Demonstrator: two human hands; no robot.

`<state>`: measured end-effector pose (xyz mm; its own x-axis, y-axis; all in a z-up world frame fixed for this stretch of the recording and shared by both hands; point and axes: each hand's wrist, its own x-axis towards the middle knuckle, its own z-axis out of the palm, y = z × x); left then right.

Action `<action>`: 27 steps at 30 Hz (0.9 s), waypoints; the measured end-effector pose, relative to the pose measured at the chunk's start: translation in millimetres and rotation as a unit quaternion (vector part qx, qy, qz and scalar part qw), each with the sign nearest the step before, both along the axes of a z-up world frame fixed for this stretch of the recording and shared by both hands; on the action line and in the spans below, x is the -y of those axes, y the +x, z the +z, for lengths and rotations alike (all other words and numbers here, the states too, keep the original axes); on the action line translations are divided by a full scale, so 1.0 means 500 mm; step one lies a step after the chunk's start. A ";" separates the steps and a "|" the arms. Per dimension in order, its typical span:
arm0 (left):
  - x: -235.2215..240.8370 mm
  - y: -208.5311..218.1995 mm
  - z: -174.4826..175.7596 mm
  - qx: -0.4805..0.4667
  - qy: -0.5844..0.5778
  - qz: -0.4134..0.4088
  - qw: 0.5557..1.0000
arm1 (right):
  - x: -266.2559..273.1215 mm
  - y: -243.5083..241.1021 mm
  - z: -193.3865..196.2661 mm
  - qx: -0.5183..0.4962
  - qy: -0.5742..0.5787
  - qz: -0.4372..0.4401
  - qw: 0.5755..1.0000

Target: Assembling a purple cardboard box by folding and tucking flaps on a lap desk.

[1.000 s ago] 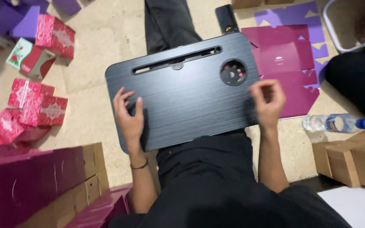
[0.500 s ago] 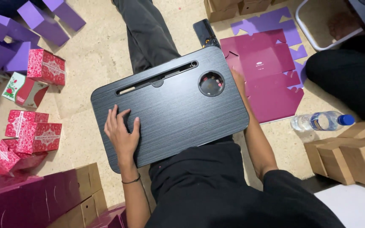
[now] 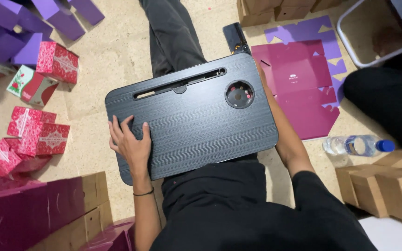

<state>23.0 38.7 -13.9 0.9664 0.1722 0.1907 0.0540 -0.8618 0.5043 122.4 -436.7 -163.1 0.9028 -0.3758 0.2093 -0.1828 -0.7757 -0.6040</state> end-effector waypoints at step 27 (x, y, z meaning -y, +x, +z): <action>0.019 0.008 0.035 -0.010 0.024 -0.025 0.999 | 0.019 0.241 -0.041 -0.144 -0.257 0.003 0.956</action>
<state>26.8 29.0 3.6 0.9773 0.1148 0.1783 0.0198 -0.8865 0.4623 242.7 -446.3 -183.4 0.9528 -0.2841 0.1069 -0.2780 -0.9581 -0.0682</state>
